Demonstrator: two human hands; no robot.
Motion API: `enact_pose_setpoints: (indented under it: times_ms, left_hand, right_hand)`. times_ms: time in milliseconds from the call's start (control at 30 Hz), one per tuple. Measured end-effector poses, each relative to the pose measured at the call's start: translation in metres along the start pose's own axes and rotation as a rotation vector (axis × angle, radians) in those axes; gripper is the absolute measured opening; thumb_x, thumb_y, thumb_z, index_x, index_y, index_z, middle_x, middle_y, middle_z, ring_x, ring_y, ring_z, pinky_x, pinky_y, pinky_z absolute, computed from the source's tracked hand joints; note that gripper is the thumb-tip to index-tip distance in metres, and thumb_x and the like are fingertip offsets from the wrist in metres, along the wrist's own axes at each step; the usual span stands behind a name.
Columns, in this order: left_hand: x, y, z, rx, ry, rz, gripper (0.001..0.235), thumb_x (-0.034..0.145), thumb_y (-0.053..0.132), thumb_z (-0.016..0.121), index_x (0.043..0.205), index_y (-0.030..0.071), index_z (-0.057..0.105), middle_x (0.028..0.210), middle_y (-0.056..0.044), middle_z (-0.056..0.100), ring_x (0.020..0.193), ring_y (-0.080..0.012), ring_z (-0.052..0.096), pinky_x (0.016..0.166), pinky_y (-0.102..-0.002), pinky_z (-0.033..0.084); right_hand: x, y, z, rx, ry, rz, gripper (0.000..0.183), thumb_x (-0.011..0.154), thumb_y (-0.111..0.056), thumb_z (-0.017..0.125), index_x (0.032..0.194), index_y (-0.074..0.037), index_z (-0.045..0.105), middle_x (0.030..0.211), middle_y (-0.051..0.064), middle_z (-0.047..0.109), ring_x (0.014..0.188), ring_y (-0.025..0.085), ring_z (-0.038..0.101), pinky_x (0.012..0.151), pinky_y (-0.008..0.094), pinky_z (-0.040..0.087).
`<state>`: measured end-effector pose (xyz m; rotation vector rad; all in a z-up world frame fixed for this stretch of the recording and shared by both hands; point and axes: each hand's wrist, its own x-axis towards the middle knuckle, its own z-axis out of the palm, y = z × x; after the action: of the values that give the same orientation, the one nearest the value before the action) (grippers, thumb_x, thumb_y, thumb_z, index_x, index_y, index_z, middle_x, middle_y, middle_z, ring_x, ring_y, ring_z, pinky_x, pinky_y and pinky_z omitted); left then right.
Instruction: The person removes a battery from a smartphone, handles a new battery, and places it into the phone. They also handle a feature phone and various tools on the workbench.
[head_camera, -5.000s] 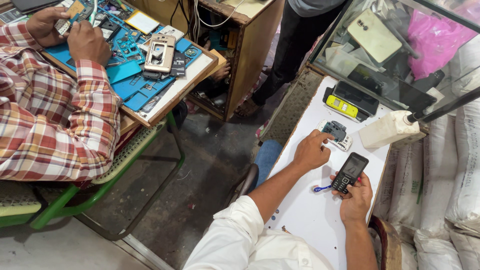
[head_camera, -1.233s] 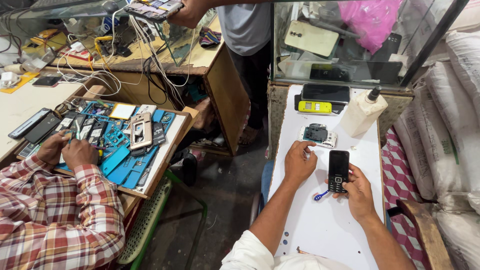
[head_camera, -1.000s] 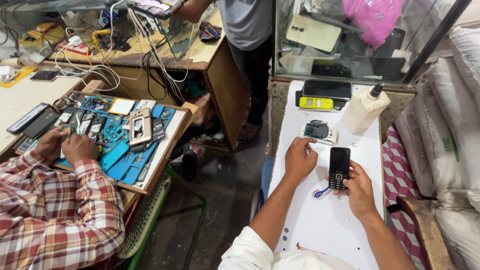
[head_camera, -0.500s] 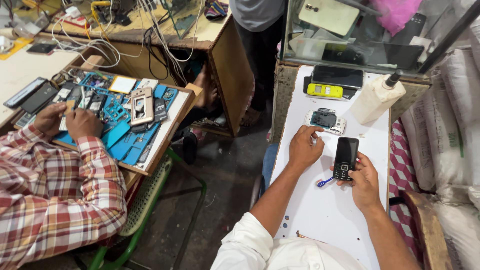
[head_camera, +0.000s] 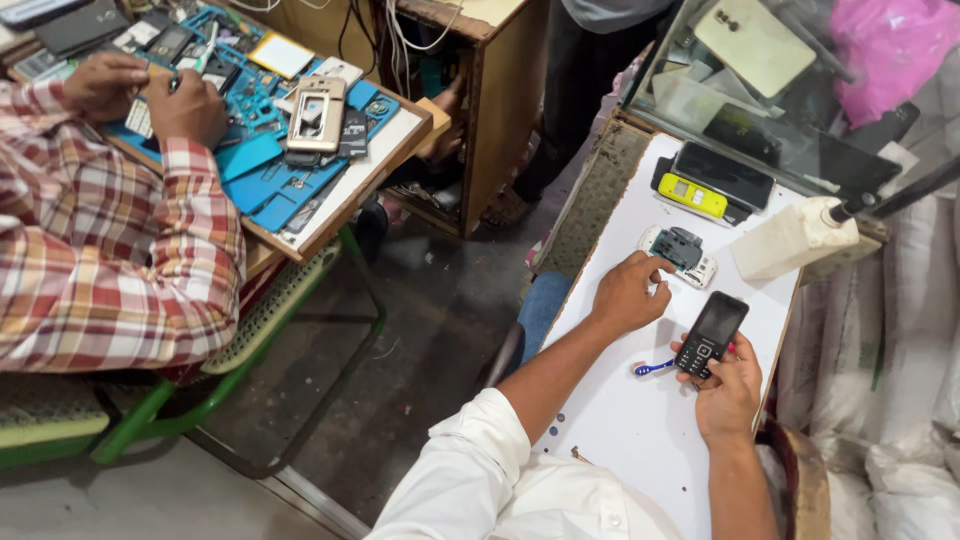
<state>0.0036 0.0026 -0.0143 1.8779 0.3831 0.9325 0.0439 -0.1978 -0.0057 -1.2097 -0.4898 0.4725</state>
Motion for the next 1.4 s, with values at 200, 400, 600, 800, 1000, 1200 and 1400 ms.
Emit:
enact_pose_setpoints:
  times_ms: [200,400,600,800,1000,1200,1400]
  left_hand:
    - [0.0,0.003,-0.003,0.0,-0.024,-0.024,0.026,0.079,0.015,0.066,0.103,0.014,0.073,0.091,-0.005,0.065,0.077,-0.0251,0.066,0.074,-0.04,0.054]
    - [0.001,0.01,-0.007,0.001,-0.052,-0.036,0.031,0.078,0.008,0.062,0.106,0.013,0.073,0.091,-0.005,0.065,0.075,-0.0218,0.067,0.073,-0.037,0.055]
    - [0.001,0.014,-0.01,-0.025,-0.058,-0.057,0.034,0.078,0.005,0.06,0.109,0.013,0.073,0.093,-0.005,0.064,0.071,-0.0194,0.067,0.071,-0.035,0.055]
    - [0.001,0.014,-0.009,-0.01,-0.032,-0.025,0.032,0.08,0.006,0.062,0.108,0.014,0.073,0.092,-0.004,0.064,0.073,-0.0185,0.065,0.072,-0.035,0.055]
    - [-0.001,0.012,-0.005,-0.001,-0.033,-0.016,0.026,0.083,0.012,0.064,0.108,0.015,0.073,0.093,-0.003,0.064,0.071,-0.0179,0.063,0.071,-0.035,0.054]
    - [-0.001,0.008,-0.004,0.027,-0.027,0.009,0.023,0.083,0.017,0.067,0.105,0.015,0.073,0.094,-0.004,0.066,0.076,-0.0231,0.066,0.074,-0.038,0.055]
    - [0.0,0.004,-0.002,0.047,-0.034,0.016,0.024,0.081,0.018,0.066,0.103,0.016,0.075,0.094,-0.006,0.068,0.085,-0.0273,0.069,0.077,-0.041,0.056]
  right_hand:
    - [0.001,0.002,-0.001,0.021,-0.021,-0.012,0.058,0.087,0.001,0.042,0.145,0.007,0.041,0.118,0.028,0.066,0.1,0.041,0.072,0.065,0.035,0.062]
    - [0.002,0.002,-0.002,0.002,-0.017,-0.017,0.061,0.085,0.001,0.042,0.146,0.008,0.041,0.116,0.028,0.066,0.099,0.04,0.072,0.064,0.034,0.062]
    - [0.002,0.001,0.001,-0.024,-0.015,-0.012,0.061,0.086,0.001,0.04,0.146,0.008,0.041,0.116,0.028,0.066,0.101,0.039,0.072,0.063,0.033,0.061]
    - [0.001,-0.001,0.004,-0.016,-0.019,-0.024,0.063,0.084,0.001,0.039,0.146,0.008,0.041,0.116,0.028,0.066,0.099,0.038,0.072,0.064,0.033,0.061]
    - [0.001,0.0,0.001,-0.022,-0.022,-0.023,0.063,0.083,0.001,0.039,0.146,0.008,0.041,0.116,0.028,0.066,0.098,0.037,0.072,0.065,0.033,0.061]
    - [0.001,0.001,0.0,-0.002,-0.02,-0.01,0.062,0.084,0.001,0.04,0.146,0.007,0.04,0.116,0.027,0.066,0.098,0.039,0.072,0.063,0.034,0.061]
    - [0.002,0.002,0.001,-0.018,-0.026,-0.027,0.061,0.086,0.001,0.041,0.147,0.007,0.04,0.117,0.026,0.066,0.099,0.04,0.072,0.063,0.034,0.062]
